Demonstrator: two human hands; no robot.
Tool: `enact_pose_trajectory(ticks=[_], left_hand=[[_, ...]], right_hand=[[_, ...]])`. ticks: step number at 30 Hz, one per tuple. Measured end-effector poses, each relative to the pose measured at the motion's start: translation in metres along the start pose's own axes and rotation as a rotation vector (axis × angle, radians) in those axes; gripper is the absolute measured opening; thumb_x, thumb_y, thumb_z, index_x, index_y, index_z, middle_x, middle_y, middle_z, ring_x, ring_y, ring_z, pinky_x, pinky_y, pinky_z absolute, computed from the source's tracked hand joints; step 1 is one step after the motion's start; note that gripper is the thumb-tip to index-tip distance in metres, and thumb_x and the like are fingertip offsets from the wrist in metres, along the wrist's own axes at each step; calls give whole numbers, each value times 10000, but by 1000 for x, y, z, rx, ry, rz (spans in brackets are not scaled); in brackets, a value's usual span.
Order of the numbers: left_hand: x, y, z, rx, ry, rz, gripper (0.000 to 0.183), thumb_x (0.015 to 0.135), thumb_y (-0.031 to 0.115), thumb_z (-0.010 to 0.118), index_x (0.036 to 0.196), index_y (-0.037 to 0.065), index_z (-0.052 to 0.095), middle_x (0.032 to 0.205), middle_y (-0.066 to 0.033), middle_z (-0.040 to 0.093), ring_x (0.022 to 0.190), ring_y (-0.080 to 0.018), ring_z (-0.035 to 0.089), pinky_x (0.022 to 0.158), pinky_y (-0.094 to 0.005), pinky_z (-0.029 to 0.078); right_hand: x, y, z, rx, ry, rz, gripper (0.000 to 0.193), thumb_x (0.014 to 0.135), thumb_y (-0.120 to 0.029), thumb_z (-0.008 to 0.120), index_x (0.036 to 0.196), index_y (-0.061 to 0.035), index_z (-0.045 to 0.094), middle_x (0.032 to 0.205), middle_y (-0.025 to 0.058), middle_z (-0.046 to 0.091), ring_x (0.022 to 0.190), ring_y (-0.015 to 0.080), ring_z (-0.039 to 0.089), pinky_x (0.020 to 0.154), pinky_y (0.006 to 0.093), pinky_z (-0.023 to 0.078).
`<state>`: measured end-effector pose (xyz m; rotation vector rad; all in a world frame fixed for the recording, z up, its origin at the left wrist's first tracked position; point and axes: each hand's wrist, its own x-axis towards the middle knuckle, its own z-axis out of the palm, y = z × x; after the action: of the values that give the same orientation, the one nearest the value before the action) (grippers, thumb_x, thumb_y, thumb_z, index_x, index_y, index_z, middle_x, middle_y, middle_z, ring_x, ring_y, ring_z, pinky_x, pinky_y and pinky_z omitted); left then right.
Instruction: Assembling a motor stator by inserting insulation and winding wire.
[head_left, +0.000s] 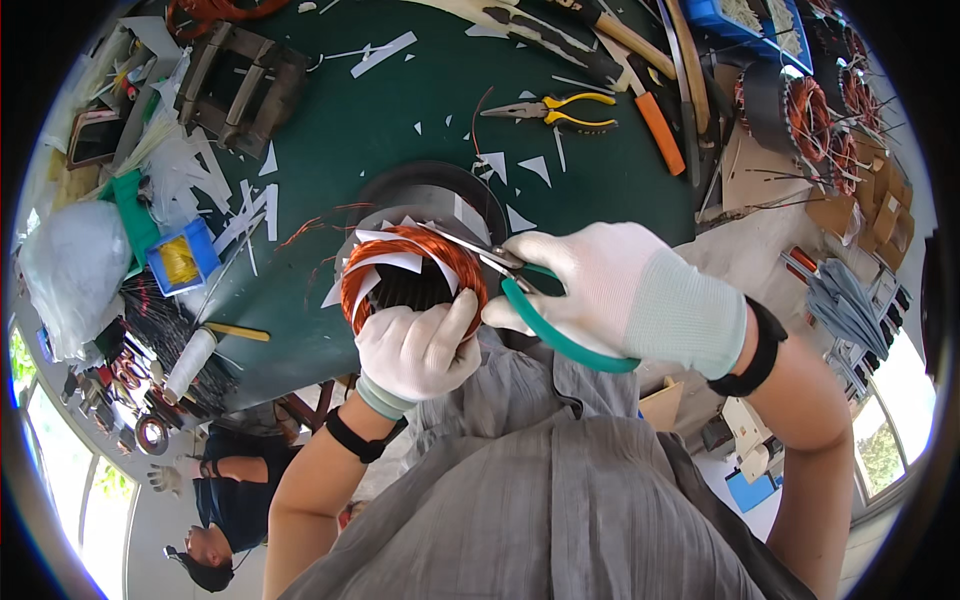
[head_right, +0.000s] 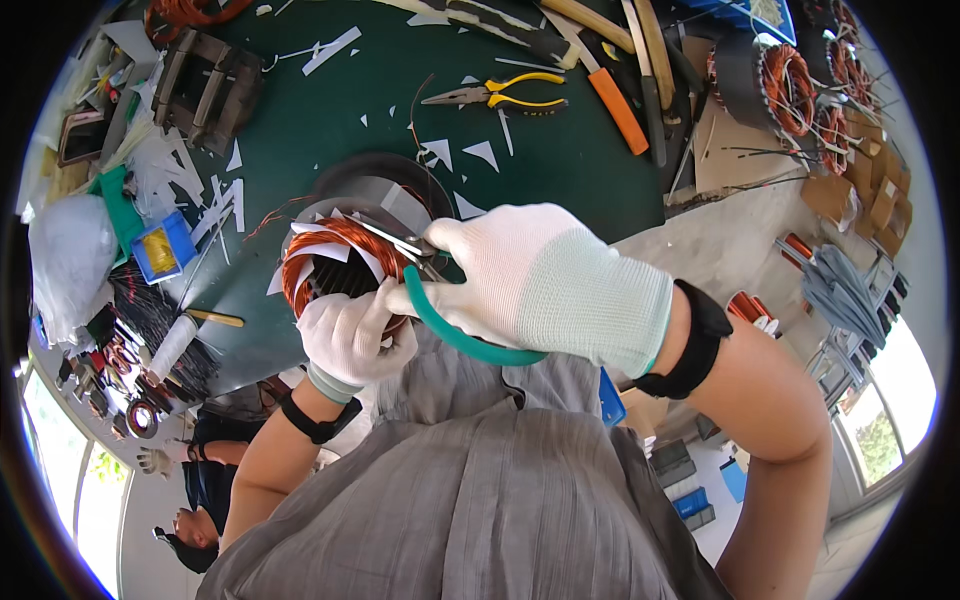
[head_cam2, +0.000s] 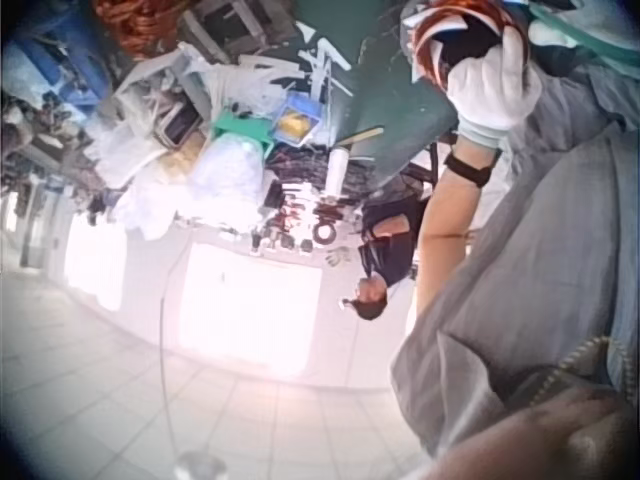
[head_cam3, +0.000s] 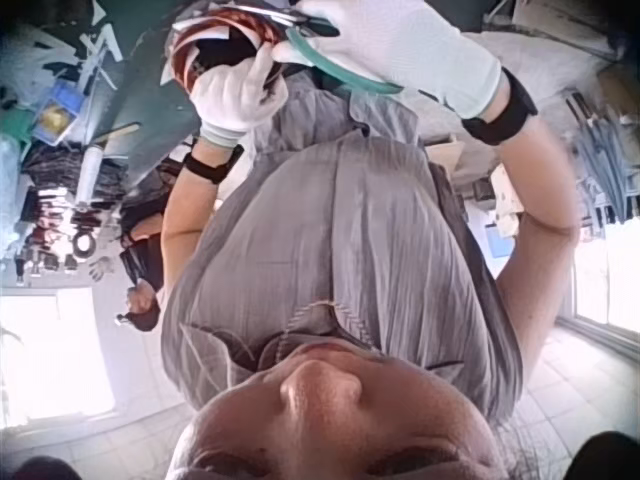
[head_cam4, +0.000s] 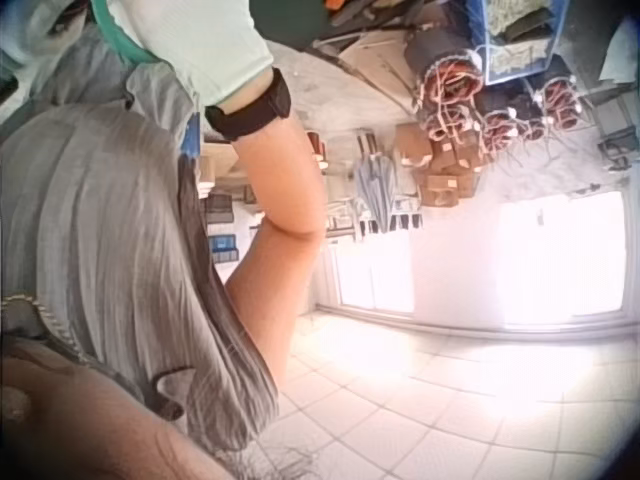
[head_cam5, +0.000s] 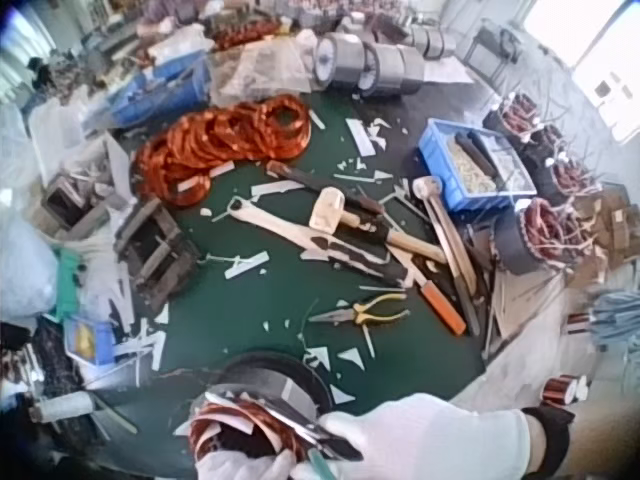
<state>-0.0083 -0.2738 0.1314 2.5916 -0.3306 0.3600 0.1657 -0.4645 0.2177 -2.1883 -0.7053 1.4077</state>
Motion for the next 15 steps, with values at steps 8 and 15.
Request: enact_pose_trajectory(ticks=[8,15], left_hand=[[-2,0,-6,16,-76,15,548,574,149,744,1116,73,755,862,22,675,609,-166,580,619,-324,471],[-1,-2,-3,-6,-14,9,526,610,108,694,1130,147,766,790,61,589,550,-122,523,561,-284,441]], right_hand=[[9,1,-11,49,-246,97,672,963,-676,600,1046,-13,674,676,124,669,674,261,717,659,367,562],[5,2,0,199,-171,89,555,983,-603,623,1024,-51,660,749,169,691,728,319,728,684,399,565]])
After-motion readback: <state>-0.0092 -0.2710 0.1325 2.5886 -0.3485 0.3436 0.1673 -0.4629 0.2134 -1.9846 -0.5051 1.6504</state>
